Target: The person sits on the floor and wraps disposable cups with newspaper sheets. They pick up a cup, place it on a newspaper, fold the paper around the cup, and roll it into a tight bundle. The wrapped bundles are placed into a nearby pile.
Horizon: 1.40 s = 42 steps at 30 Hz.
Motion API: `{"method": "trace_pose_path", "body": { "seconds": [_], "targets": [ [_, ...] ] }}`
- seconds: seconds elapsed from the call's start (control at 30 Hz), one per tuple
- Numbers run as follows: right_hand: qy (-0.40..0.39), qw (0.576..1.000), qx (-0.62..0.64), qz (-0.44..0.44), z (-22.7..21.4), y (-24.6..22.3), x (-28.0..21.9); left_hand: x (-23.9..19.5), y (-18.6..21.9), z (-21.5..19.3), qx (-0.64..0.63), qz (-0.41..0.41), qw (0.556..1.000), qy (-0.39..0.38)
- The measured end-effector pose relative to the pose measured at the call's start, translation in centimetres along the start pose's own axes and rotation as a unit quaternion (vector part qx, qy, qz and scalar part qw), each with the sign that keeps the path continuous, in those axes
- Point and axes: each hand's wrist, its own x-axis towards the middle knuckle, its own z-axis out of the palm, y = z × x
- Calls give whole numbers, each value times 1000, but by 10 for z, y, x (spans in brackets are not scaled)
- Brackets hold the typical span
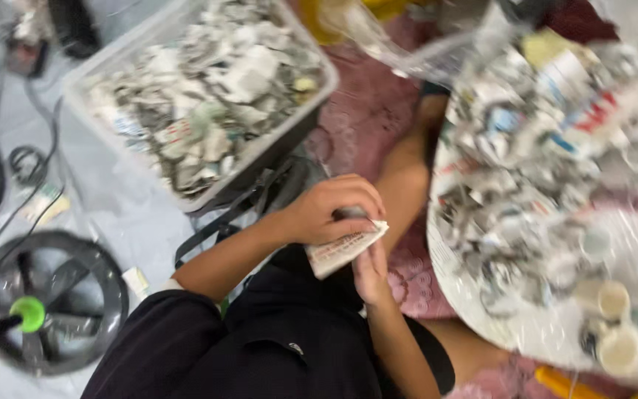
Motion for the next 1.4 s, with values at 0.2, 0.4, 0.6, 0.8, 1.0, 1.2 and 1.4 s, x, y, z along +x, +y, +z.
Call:
{"method": "trace_pose_path", "body": {
  "seconds": [0.2, 0.4, 0.6, 0.8, 1.0, 1.2, 1.4],
  "targets": [
    [101, 993, -16, -64, -115, 62, -83, 7, -31, 133, 61, 47, 997, 9],
    [360, 900, -193, -155, -137, 58, -168, -51, -50, 248, -6, -98, 982, -164],
    [426, 837, -331, -88, -149, 46, -192, -93, -104, 299, -14, -282, 896, -343],
    [391, 904, -154, -82, -165, 63, -175, -95, -127, 283, 1, -217, 933, -286],
    [396, 904, -104, -123, -163, 64, -175, -83, -161, 253, -20, -177, 963, -202],
    [396, 917, -30, -34, -168, 67, -165, -80, -196, 245, -135, -224, 962, -82],
    [330, 944, 5, -26, -178, 67, -169, -72, -196, 246, -76, -210, 974, -46]
  ]
}}
